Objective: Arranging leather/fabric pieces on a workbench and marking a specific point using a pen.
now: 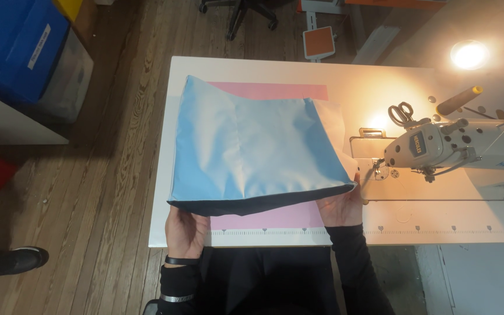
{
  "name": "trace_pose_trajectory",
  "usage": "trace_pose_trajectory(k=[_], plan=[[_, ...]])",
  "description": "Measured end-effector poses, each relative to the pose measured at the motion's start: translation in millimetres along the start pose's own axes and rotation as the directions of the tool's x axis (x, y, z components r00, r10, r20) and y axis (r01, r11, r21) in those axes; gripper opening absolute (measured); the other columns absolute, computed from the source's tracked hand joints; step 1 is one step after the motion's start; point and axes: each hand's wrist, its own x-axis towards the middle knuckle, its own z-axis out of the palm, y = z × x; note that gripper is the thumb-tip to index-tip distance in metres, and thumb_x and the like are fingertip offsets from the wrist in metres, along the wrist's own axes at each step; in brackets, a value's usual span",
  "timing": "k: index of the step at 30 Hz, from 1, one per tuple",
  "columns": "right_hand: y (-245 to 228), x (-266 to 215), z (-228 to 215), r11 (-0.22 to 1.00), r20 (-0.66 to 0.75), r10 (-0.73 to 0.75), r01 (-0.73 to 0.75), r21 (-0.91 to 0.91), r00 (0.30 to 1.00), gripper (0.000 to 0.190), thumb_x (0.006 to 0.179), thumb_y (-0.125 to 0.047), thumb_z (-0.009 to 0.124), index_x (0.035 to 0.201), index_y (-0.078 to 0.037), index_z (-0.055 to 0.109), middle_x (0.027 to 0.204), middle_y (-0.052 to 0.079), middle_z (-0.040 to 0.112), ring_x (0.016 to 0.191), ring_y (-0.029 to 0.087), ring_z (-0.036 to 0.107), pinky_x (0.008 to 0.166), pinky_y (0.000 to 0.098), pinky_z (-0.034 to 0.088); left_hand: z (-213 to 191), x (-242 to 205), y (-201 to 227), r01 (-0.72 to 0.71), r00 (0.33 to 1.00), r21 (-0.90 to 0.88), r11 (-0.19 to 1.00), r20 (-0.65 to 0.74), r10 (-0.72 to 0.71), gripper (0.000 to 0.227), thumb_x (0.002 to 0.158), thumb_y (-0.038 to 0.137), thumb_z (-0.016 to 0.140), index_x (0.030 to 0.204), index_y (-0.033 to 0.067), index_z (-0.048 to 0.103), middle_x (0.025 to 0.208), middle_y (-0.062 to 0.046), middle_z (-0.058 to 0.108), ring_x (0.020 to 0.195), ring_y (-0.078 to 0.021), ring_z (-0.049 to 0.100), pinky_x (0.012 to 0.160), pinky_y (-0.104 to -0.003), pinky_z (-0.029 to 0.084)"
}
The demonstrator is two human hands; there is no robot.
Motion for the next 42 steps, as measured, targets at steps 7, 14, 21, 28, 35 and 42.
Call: trace_pose_trajectory(k=[7,14,21,28,35,42], plan=[[-0.9,-2.8,-5.1,1.000,-0.010,-0.021,0.021,0.020,1.000,0.050,0.114,-0.041,0.049,0.146,-0.003,0.055,0.146,0.017,0.061,0.137,0.032,0.056,0.115,0.0550,0.044,-5.3,1.4,-1.1,0.022,1.000,-0.039,0.999,0.012,-0.021,0.037,0.110,0.030,0.050,0.128,-0.0020,0.058,0.121,-0.012,0.068,0.110,-0.0205,0.069,0.095,-0.033,0.059],[1.6,-1.1,0.2,0.998,-0.037,-0.050,0.049,-0.034,0.998,0.050,0.113,-0.042,0.050,0.143,-0.003,0.056,0.143,0.016,0.063,0.134,0.031,0.059,0.114,0.0537,0.046,-1.2,-1.2,-0.4,0.006,1.000,-0.001,1.000,0.015,-0.006,0.036,0.110,0.031,0.049,0.125,-0.0006,0.058,0.118,-0.011,0.068,0.107,-0.0196,0.070,0.092,-0.033,0.060],[0.7,-2.5,-2.4,0.999,-0.044,-0.040,0.040,-0.023,0.998,0.050,0.113,-0.043,0.051,0.143,-0.004,0.058,0.142,0.016,0.064,0.132,0.031,0.060,0.113,0.0527,0.047,-10.0,0.5,-0.8,0.030,1.000,0.035,0.999,-0.008,-0.030,0.039,0.109,0.035,0.051,0.123,-0.0004,0.059,0.115,-0.011,0.069,0.104,-0.0186,0.070,0.089,-0.032,0.060],[0.7,-1.4,-0.6,0.999,-0.058,-0.034,0.033,-0.027,0.998,0.049,0.113,-0.043,0.050,0.141,-0.004,0.058,0.141,0.015,0.065,0.132,0.030,0.061,0.112,0.0523,0.048,-6.0,0.1,-0.3,0.026,1.000,0.037,0.999,-0.014,-0.025,0.038,0.109,0.033,0.051,0.124,-0.0013,0.058,0.116,-0.012,0.069,0.106,-0.0194,0.070,0.091,-0.032,0.060],[1.2,0.2,1.9,1.000,-0.041,-0.015,0.015,0.009,0.999,0.052,0.112,-0.043,0.050,0.145,-0.002,0.055,0.143,0.016,0.063,0.133,0.030,0.059,0.113,0.0515,0.048,-6.2,1.0,0.2,0.043,0.999,0.016,0.999,0.010,-0.043,0.039,0.108,0.034,0.052,0.123,-0.0012,0.059,0.114,-0.012,0.070,0.101,-0.0202,0.072,0.085,-0.032,0.063],[1.6,-0.2,2.7,1.000,-0.046,-0.020,0.020,-0.003,0.999,0.054,0.113,-0.041,0.050,0.148,0.000,0.051,0.145,0.018,0.060,0.134,0.030,0.059,0.112,0.0501,0.048,-18.1,7.5,-1.6,0.050,0.998,-0.084,0.995,0.048,-0.046,0.036,0.109,0.029,0.055,0.123,-0.0039,0.059,0.114,-0.014,0.070,0.101,-0.0212,0.073,0.086,-0.031,0.063]])
